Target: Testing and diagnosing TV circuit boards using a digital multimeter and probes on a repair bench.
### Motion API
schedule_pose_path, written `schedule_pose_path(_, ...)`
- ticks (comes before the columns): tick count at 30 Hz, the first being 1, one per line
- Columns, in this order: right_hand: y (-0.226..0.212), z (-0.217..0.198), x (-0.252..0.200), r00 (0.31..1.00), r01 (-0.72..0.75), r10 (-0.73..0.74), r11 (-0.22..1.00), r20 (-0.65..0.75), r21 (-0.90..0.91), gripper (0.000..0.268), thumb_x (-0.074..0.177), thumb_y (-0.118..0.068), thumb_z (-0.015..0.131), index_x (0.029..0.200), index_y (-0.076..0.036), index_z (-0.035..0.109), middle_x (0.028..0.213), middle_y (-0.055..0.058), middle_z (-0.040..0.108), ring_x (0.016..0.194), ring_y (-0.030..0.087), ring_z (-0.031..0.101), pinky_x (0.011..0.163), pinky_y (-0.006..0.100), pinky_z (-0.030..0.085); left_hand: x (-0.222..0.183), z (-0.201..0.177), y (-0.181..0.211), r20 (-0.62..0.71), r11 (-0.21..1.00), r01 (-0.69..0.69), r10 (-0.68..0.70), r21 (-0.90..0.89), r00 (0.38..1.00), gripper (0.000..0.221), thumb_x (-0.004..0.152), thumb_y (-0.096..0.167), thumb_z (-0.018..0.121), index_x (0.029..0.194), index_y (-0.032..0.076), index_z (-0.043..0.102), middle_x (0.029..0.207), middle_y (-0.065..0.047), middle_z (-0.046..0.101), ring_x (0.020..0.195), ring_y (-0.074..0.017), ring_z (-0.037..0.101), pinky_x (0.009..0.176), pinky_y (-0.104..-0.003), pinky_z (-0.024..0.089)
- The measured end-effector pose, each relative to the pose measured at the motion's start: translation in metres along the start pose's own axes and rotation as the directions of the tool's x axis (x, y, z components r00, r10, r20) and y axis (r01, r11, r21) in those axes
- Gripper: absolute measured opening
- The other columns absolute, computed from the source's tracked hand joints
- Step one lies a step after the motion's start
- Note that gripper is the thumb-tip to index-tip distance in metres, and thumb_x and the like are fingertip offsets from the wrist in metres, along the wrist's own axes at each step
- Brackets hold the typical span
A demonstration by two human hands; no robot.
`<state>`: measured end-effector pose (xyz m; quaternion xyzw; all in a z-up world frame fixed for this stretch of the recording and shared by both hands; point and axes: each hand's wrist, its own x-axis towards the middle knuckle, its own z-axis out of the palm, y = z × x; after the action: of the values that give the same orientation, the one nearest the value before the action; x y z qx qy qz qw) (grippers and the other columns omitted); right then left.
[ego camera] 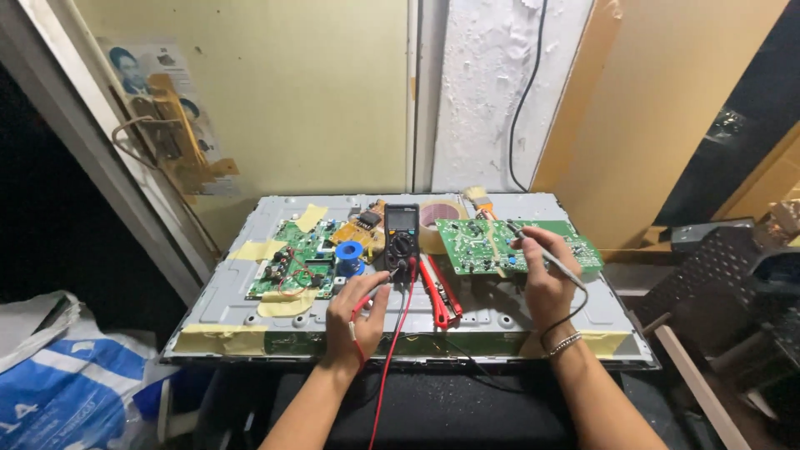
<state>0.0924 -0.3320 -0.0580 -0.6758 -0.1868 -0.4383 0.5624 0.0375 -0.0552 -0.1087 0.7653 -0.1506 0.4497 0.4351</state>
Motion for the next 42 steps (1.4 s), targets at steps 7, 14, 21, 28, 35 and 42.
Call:
schedule_pose_path(7, -0.006, 0.003, -0.001, 0.982, 0.076, -0.065, 0.996, 0.178, -0.056, 0.016, 0.097, -0.008, 0.068, 0.111, -0.003, 0.073, 0.11, 0.012, 0.076, 0.102, 0.022, 0.073, 0.093, 0.032, 0.057, 0.0, -0.007, 0.014, 0.029, 1.0, 0.007, -0.008, 0.019, 1.0, 0.022, 0.099, 0.02, 0.061, 0.114, 0.008, 0.073, 0.105, -0.011, 0.077, 0.092, -0.0221, 0.074, 0.063, -0.029, 0.063)
schedule_pose_path(14, 0.007, 0.003, -0.004, 0.941, 0.006, -0.016, 1.0, 0.339, 0.03, 0.018, 0.098, -0.014, 0.063, 0.113, -0.008, 0.071, 0.112, 0.01, 0.075, 0.102, 0.021, 0.072, 0.089, 0.032, 0.058, -0.008, 0.001, -0.005, 0.056, 0.998, -0.027, 0.024, 0.056, 0.998, 0.026, 0.101, 0.025, 0.058, 0.113, 0.007, 0.072, 0.108, -0.014, 0.078, 0.095, -0.0245, 0.077, 0.082, -0.037, 0.064)
schedule_pose_path(21, 0.013, 0.008, -0.01, 0.898, 0.129, -0.084, 0.989, 0.431, -0.077, 0.023, 0.099, -0.018, 0.063, 0.119, -0.009, 0.069, 0.111, 0.007, 0.078, 0.104, 0.02, 0.076, 0.093, 0.034, 0.059, -0.008, 0.002, -0.009, 0.081, 0.998, 0.047, -0.05, 0.046, 0.995, 0.025, 0.099, 0.024, 0.058, 0.114, 0.009, 0.072, 0.109, -0.013, 0.078, 0.093, -0.0233, 0.077, 0.073, -0.033, 0.065)
schedule_pose_path(28, 0.007, 0.008, -0.006, 0.839, 0.271, -0.192, 0.959, 0.51, -0.084, 0.024, 0.099, -0.022, 0.061, 0.114, -0.007, 0.074, 0.108, 0.01, 0.079, 0.098, 0.026, 0.075, 0.088, 0.039, 0.057, -0.007, -0.001, -0.005, 0.105, 0.991, 0.12, -0.125, 0.051, 0.987, 0.026, 0.098, 0.027, 0.059, 0.114, 0.013, 0.074, 0.109, -0.01, 0.077, 0.089, -0.0211, 0.075, 0.056, -0.029, 0.063)
schedule_pose_path(35, 0.001, 0.003, -0.005, 0.867, -0.024, 0.032, 0.999, 0.497, -0.024, 0.026, 0.099, -0.018, 0.06, 0.12, -0.008, 0.073, 0.095, 0.008, 0.082, 0.092, 0.019, 0.079, 0.081, 0.03, 0.063, -0.009, 0.003, -0.012, 0.087, 0.997, 0.046, -0.051, 0.054, 0.995, 0.026, 0.1, 0.026, 0.058, 0.113, 0.009, 0.072, 0.107, -0.013, 0.078, 0.09, -0.0228, 0.077, 0.074, -0.034, 0.065)
schedule_pose_path(42, 0.01, 0.002, -0.005, 0.885, -0.015, 0.037, 0.999, 0.463, -0.05, 0.037, 0.102, -0.03, 0.056, 0.128, -0.009, 0.071, 0.105, 0.009, 0.078, 0.095, 0.018, 0.074, 0.083, 0.03, 0.059, -0.006, -0.001, -0.005, 0.058, 0.998, 0.04, -0.043, 0.051, 0.997, 0.026, 0.1, 0.025, 0.058, 0.114, 0.008, 0.072, 0.108, -0.012, 0.077, 0.096, -0.0243, 0.076, 0.081, -0.037, 0.063)
